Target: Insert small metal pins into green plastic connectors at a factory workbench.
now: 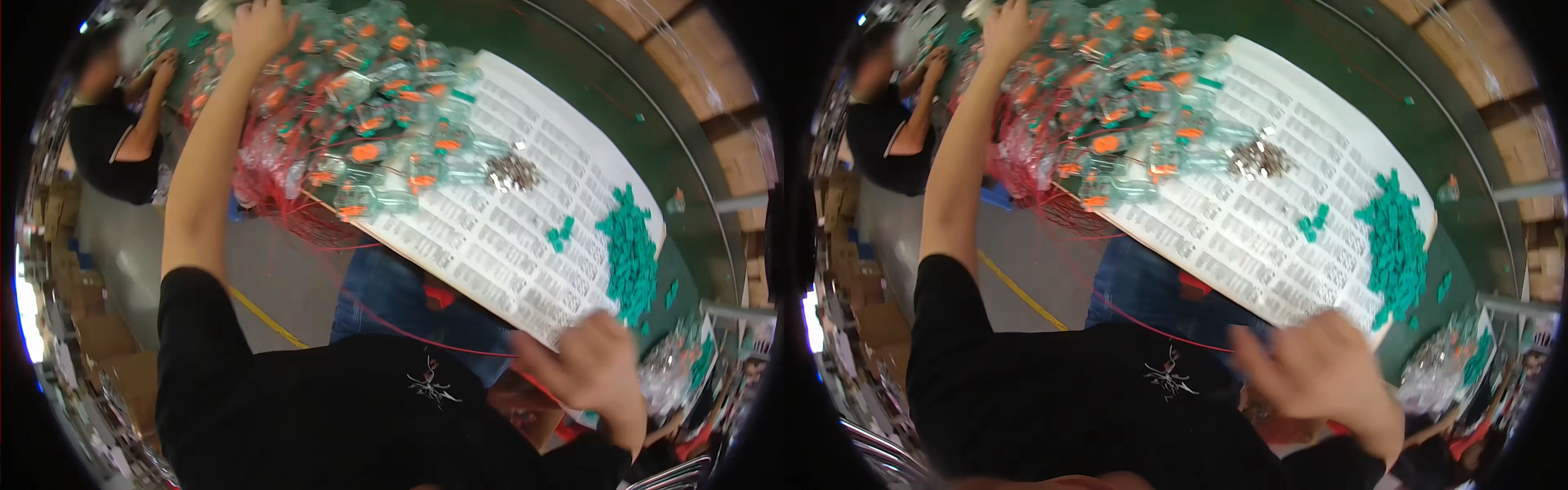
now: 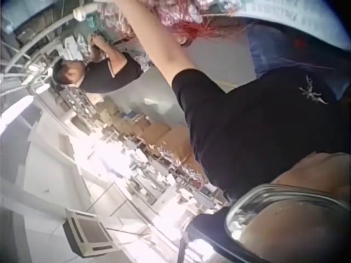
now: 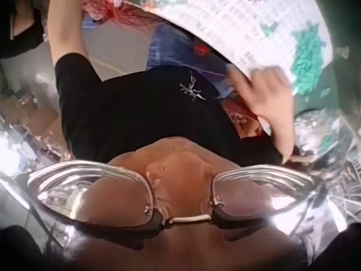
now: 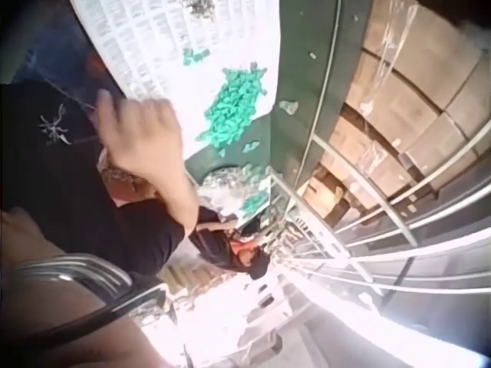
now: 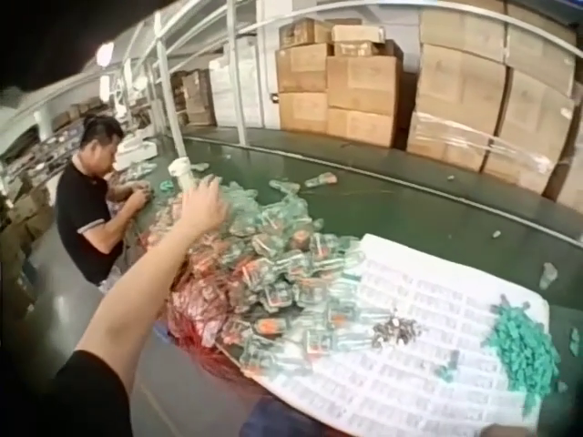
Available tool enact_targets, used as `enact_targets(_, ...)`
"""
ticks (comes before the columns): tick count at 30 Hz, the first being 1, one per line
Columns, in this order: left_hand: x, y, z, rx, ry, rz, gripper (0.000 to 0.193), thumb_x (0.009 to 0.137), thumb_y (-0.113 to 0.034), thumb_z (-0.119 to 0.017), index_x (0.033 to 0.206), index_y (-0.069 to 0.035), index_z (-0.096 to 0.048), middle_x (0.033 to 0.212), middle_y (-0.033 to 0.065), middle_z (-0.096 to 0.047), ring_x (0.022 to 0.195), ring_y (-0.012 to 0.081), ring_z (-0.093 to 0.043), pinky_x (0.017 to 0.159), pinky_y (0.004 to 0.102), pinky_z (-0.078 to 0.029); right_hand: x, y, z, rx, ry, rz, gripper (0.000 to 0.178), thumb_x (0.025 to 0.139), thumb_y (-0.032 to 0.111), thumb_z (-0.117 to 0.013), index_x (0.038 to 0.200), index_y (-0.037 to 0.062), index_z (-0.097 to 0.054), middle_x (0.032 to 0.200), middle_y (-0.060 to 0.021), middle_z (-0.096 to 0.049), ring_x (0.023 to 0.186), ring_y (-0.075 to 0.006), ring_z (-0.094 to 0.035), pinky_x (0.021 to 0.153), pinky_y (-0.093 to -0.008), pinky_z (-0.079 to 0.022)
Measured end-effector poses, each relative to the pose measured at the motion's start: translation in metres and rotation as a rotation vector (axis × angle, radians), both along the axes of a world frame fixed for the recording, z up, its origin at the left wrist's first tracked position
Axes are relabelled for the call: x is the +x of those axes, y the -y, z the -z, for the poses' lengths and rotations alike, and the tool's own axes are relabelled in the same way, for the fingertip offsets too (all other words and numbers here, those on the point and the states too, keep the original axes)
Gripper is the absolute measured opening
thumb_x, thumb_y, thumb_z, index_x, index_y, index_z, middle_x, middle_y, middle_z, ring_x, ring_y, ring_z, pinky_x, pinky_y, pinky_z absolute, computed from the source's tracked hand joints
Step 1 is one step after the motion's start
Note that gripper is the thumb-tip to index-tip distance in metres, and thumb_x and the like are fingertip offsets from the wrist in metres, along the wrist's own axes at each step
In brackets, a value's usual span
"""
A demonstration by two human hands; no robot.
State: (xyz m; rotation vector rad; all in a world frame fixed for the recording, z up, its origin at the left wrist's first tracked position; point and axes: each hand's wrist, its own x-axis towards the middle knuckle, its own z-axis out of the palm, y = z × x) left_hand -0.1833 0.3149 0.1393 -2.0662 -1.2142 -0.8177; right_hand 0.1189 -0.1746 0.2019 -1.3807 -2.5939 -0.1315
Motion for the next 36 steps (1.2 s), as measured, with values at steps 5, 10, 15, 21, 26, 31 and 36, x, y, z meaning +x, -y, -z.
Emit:
enact_targets(5,0.14,0.189,0.022,-1.835,0.0,0.776,0.073,0.106,-0.063,-0.041,0.12,0.003,-0.069,0.097,0.0132,-0.076,0.086,0.0189,-0.072,0.083,0.0326,-0.056,-0.065,-0.033,0.061,0.024,0.039,-0.19,0.021,0.079,0.019,-0.07,0.091,0.002,-0.073,0.065,0.0027,-0.041,0.058,-0.0149,-0.046,0.057,-0.031,-0.032)
enact_targets(10,0.146,0.295,0.048,-2.572,0.245,0.821,0.059,0.109,-0.05,-0.045,0.129,0.003,-0.061,0.091,0.0103,-0.072,0.083,0.0159,-0.07,0.079,0.0293,-0.057,-0.1,-0.058,0.1,-0.055,0.117,-0.287,0.016,0.076,0.024,-0.068,0.074,0.0082,-0.067,0.07,-0.0036,-0.057,0.061,-0.0177,-0.052,0.058,-0.0325,-0.034)
enact_targets(15,0.156,0.296,0.084,-2.701,0.675,1.004,0.037,0.109,-0.032,-0.054,0.124,0.001,-0.06,0.083,0.0033,-0.063,0.075,0.0074,-0.063,0.069,0.0229,-0.051,-0.097,-0.06,0.136,0.047,0.013,-0.189,0.021,0.082,0.029,-0.066,0.077,0.0083,-0.066,0.075,-0.0054,-0.062,0.063,-0.0172,-0.056,0.059,-0.0332,-0.037)
enact_targets(21,0.157,0.309,0.093,-2.26,0.783,0.976,0.023,0.11,-0.022,-0.051,0.116,-0.001,-0.06,0.08,-0.0009,-0.059,0.07,0.0044,-0.054,0.062,0.021,-0.042,-0.04,-0.026,0.141,0.232,-1.412,0.906,0.021,0.104,0.019,-0.063,0.106,-0.0012,-0.068,0.081,-0.0006,-0.06,0.057,-0.0058,-0.041,0.05,-0.0238,-0.034)
enact_targets(26,0.162,0.326,0.102,-2.131,0.913,1.05,0.016,0.109,-0.016,-0.053,0.112,-0.001,-0.059,0.083,0.0004,-0.062,0.071,0.0047,-0.055,0.063,0.0209,-0.042,-0.017,-0.031,0.162,-0.178,-2.098,0.874,0.014,0.101,0.004,-0.065,0.111,-0.0042,-0.068,0.081,0.0013,-0.06,0.057,-0.0023,-0.041,0.048,-0.0213,-0.028)
enact_targets(31,0.165,0.324,0.102,-2.175,0.934,1.014,0.014,0.107,-0.015,-0.057,0.109,-0.001,-0.06,0.088,0.0036,-0.067,0.072,0.0053,-0.057,0.063,0.0212,-0.043,-0.012,-0.036,0.172,-0.263,-2.161,0.704,0.015,0.095,0.0,-0.071,0.109,-0.0049,-0.069,0.084,-0.0018,-0.061,0.057,-0.0036,-0.043,0.047,-0.0221,-0.028)
enact_targets(36,0.163,0.298,0.113,-2.745,1.0,0.968,0.014,0.106,-0.014,-0.059,0.105,0.0,-0.061,0.091,0.0049,-0.07,0.075,0.006,-0.061,0.062,0.0208,-0.044,0.009,-0.032,0.19,-0.293,-2.179,0.528,0.016,0.093,-0.003,-0.074,0.108,-0.0034,-0.073,0.093,-0.0052,-0.069,0.079,-0.0095,-0.065,0.069,-0.0225,-0.051)
